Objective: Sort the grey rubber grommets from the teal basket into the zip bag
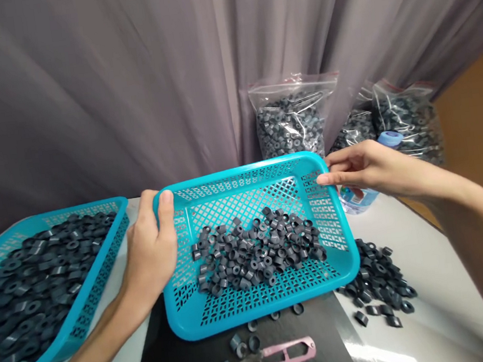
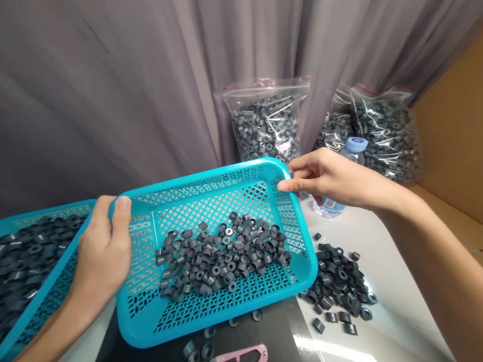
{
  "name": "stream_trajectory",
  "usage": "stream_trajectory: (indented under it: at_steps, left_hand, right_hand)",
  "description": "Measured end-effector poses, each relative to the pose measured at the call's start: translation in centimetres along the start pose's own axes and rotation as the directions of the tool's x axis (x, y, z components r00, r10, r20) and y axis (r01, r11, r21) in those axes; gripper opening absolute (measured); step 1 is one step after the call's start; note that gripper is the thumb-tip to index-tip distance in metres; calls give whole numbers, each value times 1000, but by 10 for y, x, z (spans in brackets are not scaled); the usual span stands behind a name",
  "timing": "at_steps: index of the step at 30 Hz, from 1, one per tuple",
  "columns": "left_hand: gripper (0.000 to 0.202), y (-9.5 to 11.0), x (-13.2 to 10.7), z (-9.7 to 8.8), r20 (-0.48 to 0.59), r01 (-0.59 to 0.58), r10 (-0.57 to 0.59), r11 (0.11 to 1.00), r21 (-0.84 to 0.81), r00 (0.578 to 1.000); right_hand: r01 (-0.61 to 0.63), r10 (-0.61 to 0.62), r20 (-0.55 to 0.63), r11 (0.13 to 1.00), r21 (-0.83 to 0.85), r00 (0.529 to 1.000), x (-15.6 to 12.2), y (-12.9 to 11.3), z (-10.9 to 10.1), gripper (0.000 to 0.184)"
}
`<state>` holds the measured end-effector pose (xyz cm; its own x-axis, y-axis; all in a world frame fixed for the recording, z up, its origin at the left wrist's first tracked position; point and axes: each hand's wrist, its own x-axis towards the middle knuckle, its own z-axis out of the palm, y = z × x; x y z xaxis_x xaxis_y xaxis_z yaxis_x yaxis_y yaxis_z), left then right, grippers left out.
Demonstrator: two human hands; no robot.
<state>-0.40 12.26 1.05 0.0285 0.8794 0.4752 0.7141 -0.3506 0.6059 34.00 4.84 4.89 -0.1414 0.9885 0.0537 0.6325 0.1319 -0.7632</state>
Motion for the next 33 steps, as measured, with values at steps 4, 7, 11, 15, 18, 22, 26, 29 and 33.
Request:
stream_trajectory:
  at_steps: [4, 7, 11, 15, 18, 22, 26, 29, 33]
  left_hand:
    - [23, 3, 0, -2, 5, -7, 7, 1000, 1, 1000]
    - [24, 0, 1, -1, 14, -5, 5, 1000, 0, 1000]
    - [29, -13, 7, 5, -52, -50, 51, 999, 21, 997]
    - [30, -19, 9, 8, -54, -55, 56, 998, 19, 997]
    - [29, -18, 8, 7, -51, -53, 54, 998, 16, 997]
    - [30, -15, 7, 7, -36, -41, 41, 999, 12, 999]
    - [30, -14, 7, 6, -23, -39, 39, 999, 11, 999]
    - [29, -12, 7, 6, -21, -45, 45, 999, 20, 999]
    - [27, -11, 5, 6, -14, -46, 47, 998, 46, 999]
  right_hand:
    - [22, -22, -11, 1000, -6, 1000, 3, 0, 0, 35]
    - [39, -40, -25, 999, -7, 999, 3, 1, 1, 36]
    - [59, -60, -45, 998, -14, 997, 4, 2, 3, 37]
    - [69, -71, -78, 997, -24, 994, 3, 1, 5, 38]
    - [64, -66, -87, 998, -22, 994, 3, 0, 7, 39]
    - [65, -69, -90, 997, -45, 994, 3, 2, 5, 41]
    - [23, -62, -183, 978, -208, 981, 2, -2, 5, 40]
    - [-62, -183, -466, 884, -463, 866, -2, -18, 17, 33]
    - [155, -446, -271, 713, -684, 853, -10, -47, 50, 7]
